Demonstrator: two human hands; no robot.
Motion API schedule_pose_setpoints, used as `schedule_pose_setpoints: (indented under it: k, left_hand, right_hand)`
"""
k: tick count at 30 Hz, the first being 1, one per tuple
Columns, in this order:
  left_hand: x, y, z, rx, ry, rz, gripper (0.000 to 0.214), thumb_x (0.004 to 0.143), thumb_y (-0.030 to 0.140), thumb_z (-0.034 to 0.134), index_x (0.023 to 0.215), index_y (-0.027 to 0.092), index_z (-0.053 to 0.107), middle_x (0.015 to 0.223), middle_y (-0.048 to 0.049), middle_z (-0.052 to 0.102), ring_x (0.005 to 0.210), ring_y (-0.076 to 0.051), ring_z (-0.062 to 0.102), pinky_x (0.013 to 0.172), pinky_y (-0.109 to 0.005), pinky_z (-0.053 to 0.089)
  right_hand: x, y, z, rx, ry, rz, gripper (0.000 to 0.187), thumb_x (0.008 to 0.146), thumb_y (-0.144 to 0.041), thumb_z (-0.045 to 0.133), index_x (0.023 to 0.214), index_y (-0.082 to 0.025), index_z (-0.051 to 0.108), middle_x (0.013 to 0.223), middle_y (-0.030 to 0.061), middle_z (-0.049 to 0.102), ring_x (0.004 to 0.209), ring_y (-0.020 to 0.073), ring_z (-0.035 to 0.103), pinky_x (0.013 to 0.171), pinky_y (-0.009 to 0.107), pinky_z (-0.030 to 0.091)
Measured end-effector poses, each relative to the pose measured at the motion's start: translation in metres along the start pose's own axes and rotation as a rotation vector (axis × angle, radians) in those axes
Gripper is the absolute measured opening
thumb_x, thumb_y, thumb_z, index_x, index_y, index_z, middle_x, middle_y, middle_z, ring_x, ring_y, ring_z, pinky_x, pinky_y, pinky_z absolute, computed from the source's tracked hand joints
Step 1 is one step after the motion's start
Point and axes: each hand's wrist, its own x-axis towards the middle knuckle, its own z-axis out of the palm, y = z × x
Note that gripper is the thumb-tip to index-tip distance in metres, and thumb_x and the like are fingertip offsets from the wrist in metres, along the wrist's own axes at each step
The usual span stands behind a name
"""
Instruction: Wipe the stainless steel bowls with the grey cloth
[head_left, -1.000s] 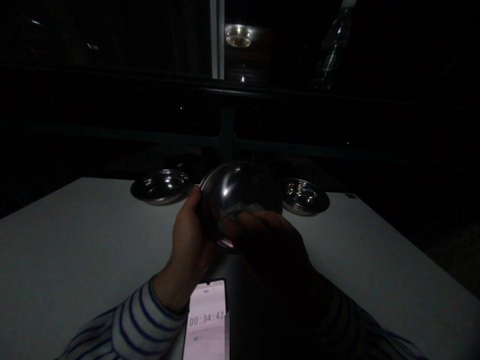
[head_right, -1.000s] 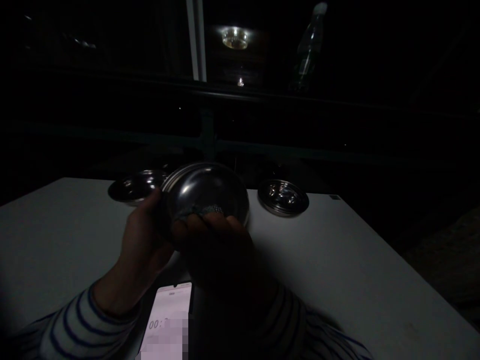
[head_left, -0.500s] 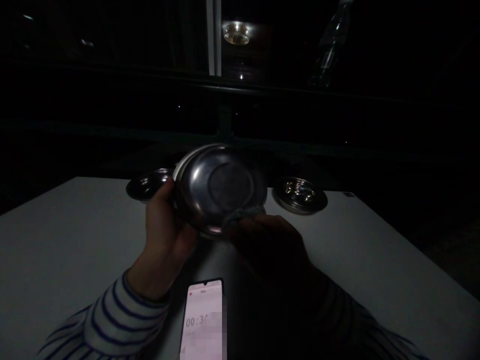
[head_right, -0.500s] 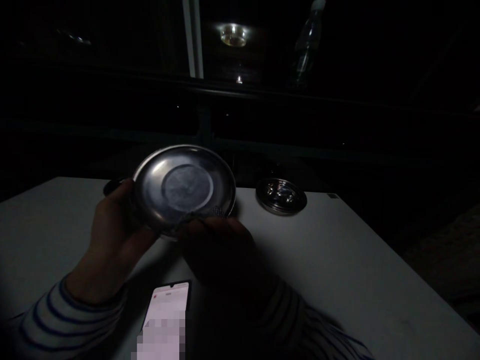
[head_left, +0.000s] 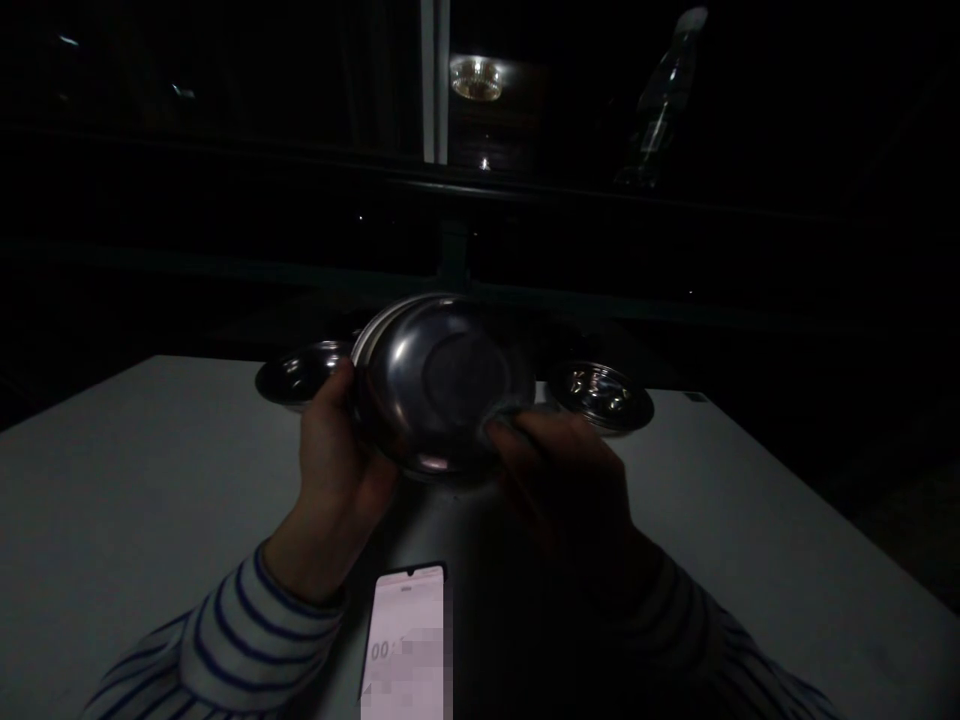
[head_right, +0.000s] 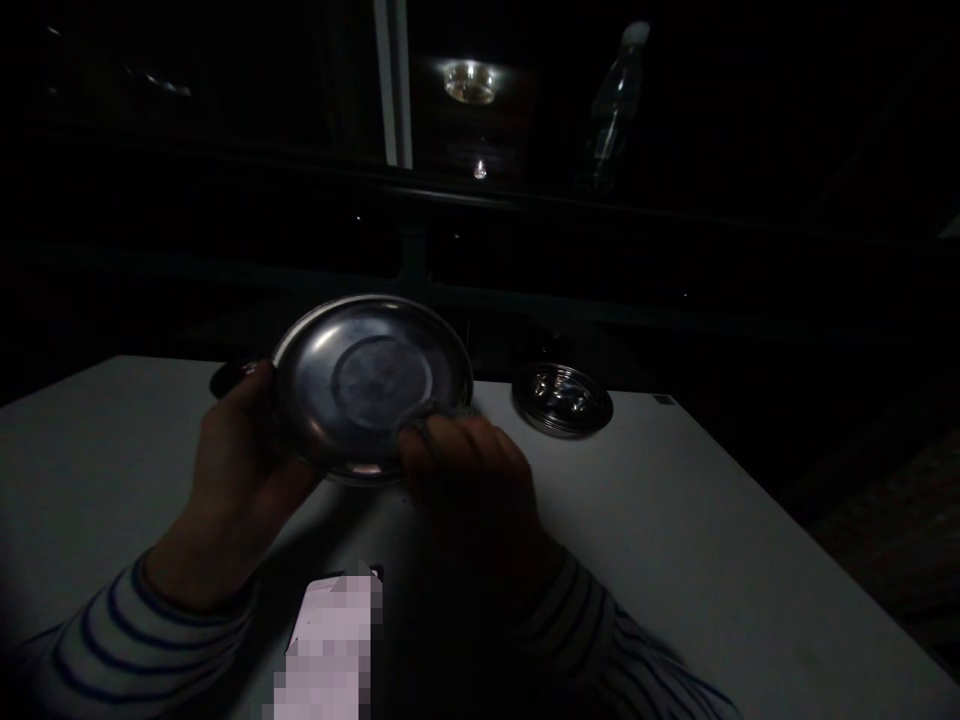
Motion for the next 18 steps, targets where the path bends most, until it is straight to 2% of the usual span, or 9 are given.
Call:
schedule_pose_setpoints:
  k: [3, 8, 13, 18]
  left_hand:
    - [-0.001, -0.002, 0.0, 0.01, 0.002, -0.033, 0.018, 0.082, 0.023, 0.047, 0.075, 0.018, 0.063, 0.063, -0.0007, 0.065, 0.062, -0.014, 0.06, 0.06, -0.023, 0.05]
    - [-0.002, -0.004, 0.0, 0.024, -0.002, -0.012, 0.017, 0.082, 0.024, 0.048, 0.079, 0.017, 0.063, 0.069, -0.0013, 0.067, 0.067, -0.014, 0.061, 0.063, -0.024, 0.051]
    - [-0.003, -0.004, 0.0, 0.03, -0.019, -0.032, 0.019, 0.082, 0.024, 0.048, 0.08, 0.016, 0.064, 0.069, -0.0023, 0.066, 0.069, -0.015, 0.061, 0.067, -0.026, 0.051]
    - [-0.002, 0.008, 0.003, -0.007, -0.018, 0.088, 0.018, 0.081, 0.02, 0.046, 0.079, 0.016, 0.064, 0.068, 0.0, 0.067, 0.075, -0.014, 0.061, 0.074, -0.025, 0.051]
  right_hand:
    - [0.0, -0.006, 0.0, 0.035, -0.002, -0.091, 0.021, 0.084, -0.017, 0.049, 0.102, -0.013, 0.057, 0.092, 0.006, 0.062, 0.079, 0.0173, 0.05, 0.065, 0.031, 0.04]
    - [0.0, -0.007, 0.0, 0.021, -0.027, 0.006, 0.017, 0.085, -0.019, 0.047, 0.095, -0.015, 0.06, 0.087, 0.0048, 0.063, 0.072, 0.0166, 0.049, 0.06, 0.03, 0.038]
    - [0.002, -0.01, -0.002, 0.071, -0.007, -0.084, 0.019, 0.084, -0.017, 0.046, 0.098, -0.013, 0.06, 0.089, 0.0048, 0.064, 0.077, 0.0166, 0.05, 0.063, 0.03, 0.038]
    - [-0.003, -0.004, 0.008, 0.034, -0.074, 0.02, 0.013, 0.082, -0.018, 0.046, 0.082, -0.017, 0.059, 0.078, 0.0033, 0.061, 0.066, 0.0155, 0.046, 0.056, 0.029, 0.033]
